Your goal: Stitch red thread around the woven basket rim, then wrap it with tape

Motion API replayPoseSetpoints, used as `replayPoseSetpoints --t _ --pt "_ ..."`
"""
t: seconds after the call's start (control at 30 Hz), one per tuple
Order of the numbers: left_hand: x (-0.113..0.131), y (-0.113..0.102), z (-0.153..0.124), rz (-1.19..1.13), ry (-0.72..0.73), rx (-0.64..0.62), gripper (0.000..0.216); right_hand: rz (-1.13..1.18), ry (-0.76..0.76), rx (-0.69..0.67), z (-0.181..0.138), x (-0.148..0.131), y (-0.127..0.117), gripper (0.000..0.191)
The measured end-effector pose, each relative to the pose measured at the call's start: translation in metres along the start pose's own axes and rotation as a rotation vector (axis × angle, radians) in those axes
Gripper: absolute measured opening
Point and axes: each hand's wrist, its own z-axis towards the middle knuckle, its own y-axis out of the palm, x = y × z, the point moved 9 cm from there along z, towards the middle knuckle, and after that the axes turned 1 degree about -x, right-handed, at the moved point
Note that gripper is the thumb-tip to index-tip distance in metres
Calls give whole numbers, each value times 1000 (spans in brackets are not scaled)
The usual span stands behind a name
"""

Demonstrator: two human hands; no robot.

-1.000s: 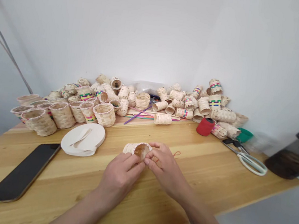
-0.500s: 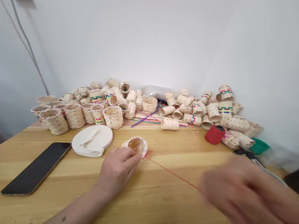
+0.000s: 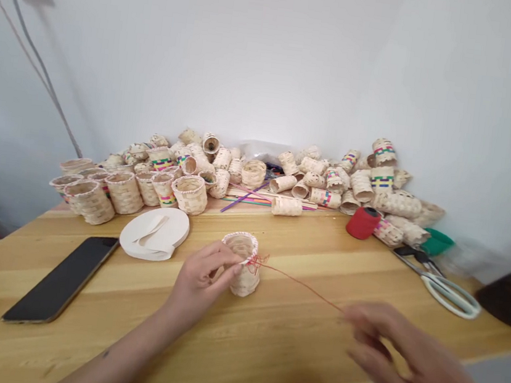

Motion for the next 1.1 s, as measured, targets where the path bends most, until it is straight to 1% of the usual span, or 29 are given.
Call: replayPoseSetpoints --t 0.07,0.1,0.13,0.23,0.3,0.4,0.47,0.53,0.57,0.67,0.73,0.83,0.9,0.97,1.03,1.1 --pt "-1 4 0 -72 -30 -56 13 -80 -48 -88 15 -5 22 20" --pt "0 6 0 -94 -32 -83 14 -115 -63 -101 22 -6 33 22" --pt "1 7 0 -108 -31 -103 14 -139 -66 -87 30 -6 41 23" --pt "2 9 0 -135 -33 -157 15 -133 -96 -147 46 -7 71 25" --pt "1 10 1 -146 -48 -194 16 -94 -99 -205 53 -5 83 25" --pt "3 11 2 -178 -45 -244 15 -42 -127 -301 62 -8 89 29" --pt "5 12 2 -204 -20 -278 15 -20 -173 -378 67 -14 90 36" --pt "6 13 3 -204 -9 -301 17 -14 -204 -418 72 -18 89 37" --pt "5 13 3 -193 -12 -304 17 -19 -201 -415 75 -18 87 34" --pt "0 12 4 -164 -41 -303 20 -46 -130 -346 79 -11 82 14" --pt "-3 12 4 -171 -48 -300 20 -59 -103 -326 78 -5 85 15" --pt "-6 10 4 -176 -43 -288 18 -87 -143 -330 72 2 93 12" --pt "-8 9 5 -165 -38 -283 17 -123 -171 -297 72 8 87 14" --pt "-11 7 6 -141 -40 -273 16 -164 -168 -234 77 15 66 17" --pt "-14 5 6 -117 -49 -266 16 -195 -137 -145 85 22 34 22" --pt "-14 4 6 -114 -47 -273 15 -222 -92 -2 96 27 -10 28"
